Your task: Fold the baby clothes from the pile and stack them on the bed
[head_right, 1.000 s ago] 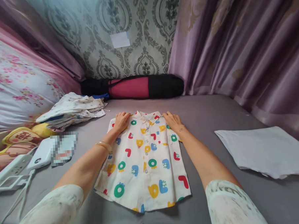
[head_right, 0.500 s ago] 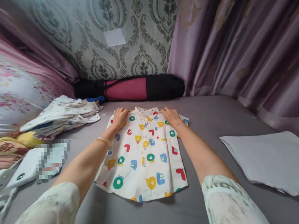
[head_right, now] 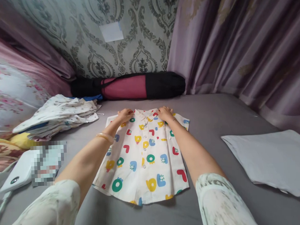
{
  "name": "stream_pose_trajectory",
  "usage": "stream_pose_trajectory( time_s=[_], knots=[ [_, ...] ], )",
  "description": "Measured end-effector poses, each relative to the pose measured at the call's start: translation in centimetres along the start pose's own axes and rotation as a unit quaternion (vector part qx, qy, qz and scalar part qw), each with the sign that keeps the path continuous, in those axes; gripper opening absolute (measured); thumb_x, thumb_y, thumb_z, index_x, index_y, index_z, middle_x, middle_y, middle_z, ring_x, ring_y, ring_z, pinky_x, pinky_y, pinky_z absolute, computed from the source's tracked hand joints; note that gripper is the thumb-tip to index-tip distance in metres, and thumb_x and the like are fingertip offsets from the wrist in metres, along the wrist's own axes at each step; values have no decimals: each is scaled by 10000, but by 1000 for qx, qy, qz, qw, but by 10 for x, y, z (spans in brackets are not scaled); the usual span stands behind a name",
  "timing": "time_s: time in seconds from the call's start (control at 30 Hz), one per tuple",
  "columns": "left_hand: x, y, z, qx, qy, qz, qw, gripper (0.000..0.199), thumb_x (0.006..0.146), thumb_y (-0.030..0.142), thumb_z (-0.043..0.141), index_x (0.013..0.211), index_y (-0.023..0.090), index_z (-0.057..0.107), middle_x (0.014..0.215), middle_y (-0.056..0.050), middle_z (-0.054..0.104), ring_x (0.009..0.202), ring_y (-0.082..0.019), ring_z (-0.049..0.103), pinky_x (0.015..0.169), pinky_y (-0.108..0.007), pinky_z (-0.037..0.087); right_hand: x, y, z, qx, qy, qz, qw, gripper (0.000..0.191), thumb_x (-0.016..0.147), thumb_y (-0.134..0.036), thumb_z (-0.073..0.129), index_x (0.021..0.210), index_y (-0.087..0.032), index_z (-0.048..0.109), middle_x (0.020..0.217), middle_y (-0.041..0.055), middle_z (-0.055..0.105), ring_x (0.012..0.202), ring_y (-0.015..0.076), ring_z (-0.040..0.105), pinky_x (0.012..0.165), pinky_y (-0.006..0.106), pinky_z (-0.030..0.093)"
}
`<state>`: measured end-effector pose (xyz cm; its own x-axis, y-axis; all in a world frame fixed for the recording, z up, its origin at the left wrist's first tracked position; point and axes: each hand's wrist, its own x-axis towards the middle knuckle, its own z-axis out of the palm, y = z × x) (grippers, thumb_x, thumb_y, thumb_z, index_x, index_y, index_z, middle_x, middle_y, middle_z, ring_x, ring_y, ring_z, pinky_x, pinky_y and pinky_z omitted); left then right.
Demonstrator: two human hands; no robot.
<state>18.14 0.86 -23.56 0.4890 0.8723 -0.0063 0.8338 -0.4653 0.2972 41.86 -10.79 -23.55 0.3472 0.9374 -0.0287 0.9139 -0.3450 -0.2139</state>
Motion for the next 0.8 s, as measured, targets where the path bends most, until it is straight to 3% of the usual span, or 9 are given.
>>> stream_pose_trajectory(
  time_s=[0.1, 0.27, 0.4, 0.57, 0.67, 0.8],
  knots=[
    [-2, 3, 3, -20, 4, 9, 1000, 268, 899, 317, 491, 1020, 197, 699, 1095, -110, 709, 1047, -290, 608, 903, -405, 384, -1, -3, 5, 20, 19, 6, 1000, 325, 978, -377, 405, 1099, -211, 656, 1231, 110, 618, 1174, 275, 501, 960, 404, 329],
    [-9, 1, 14, -12, 104, 48, 993, 269, 931, 293, 438, 1090, 210, 640, 1136, -125, 658, 1114, -282, 562, 916, -403, 366, -9, -9, 16, 2, 93, -7, 996, 336, 998, -338, 348, 1125, -183, 618, 1222, 139, 603, 1161, 278, 484, 954, 397, 301],
    [-9, -3, 12, 18, 75, 25, 997, 289, 932, 366, 429, 1056, 198, 628, 1056, -128, 687, 1060, -291, 594, 933, -428, 343, -8, -5, 12, -12, 73, -9, 997, 354, 990, -385, 370, 1140, -185, 619, 1220, 140, 625, 1155, 287, 512, 960, 407, 314],
    [-8, -36, -23, 35, -9, -48, 998, 363, 856, 530, 504, 852, 205, 666, 894, -88, 717, 967, -291, 621, 903, -392, 361, -5, 37, -16, 6, -24, 24, 999, 500, 992, -493, 294, 999, -177, 683, 1080, 152, 704, 1060, 304, 611, 965, 465, 357],
    [-18, -68, -44, -40, -64, -79, 994, 428, 782, 608, 550, 723, 199, 659, 708, -43, 667, 806, -251, 613, 745, -312, 401, -10, 74, -31, 71, -66, 36, 995, 472, 972, -519, 370, 903, -182, 694, 1017, 121, 718, 939, 256, 655, 830, 359, 455],
    [-40, -106, -56, -167, -67, -98, 979, 464, 648, 648, 646, 743, 195, 681, 645, 2, 618, 714, -196, 555, 609, -249, 373, -24, 110, -43, 119, -95, 60, 987, 306, 872, -462, 606, 785, -184, 698, 843, 61, 715, 761, 198, 640, 676, 284, 476]
  ],
)
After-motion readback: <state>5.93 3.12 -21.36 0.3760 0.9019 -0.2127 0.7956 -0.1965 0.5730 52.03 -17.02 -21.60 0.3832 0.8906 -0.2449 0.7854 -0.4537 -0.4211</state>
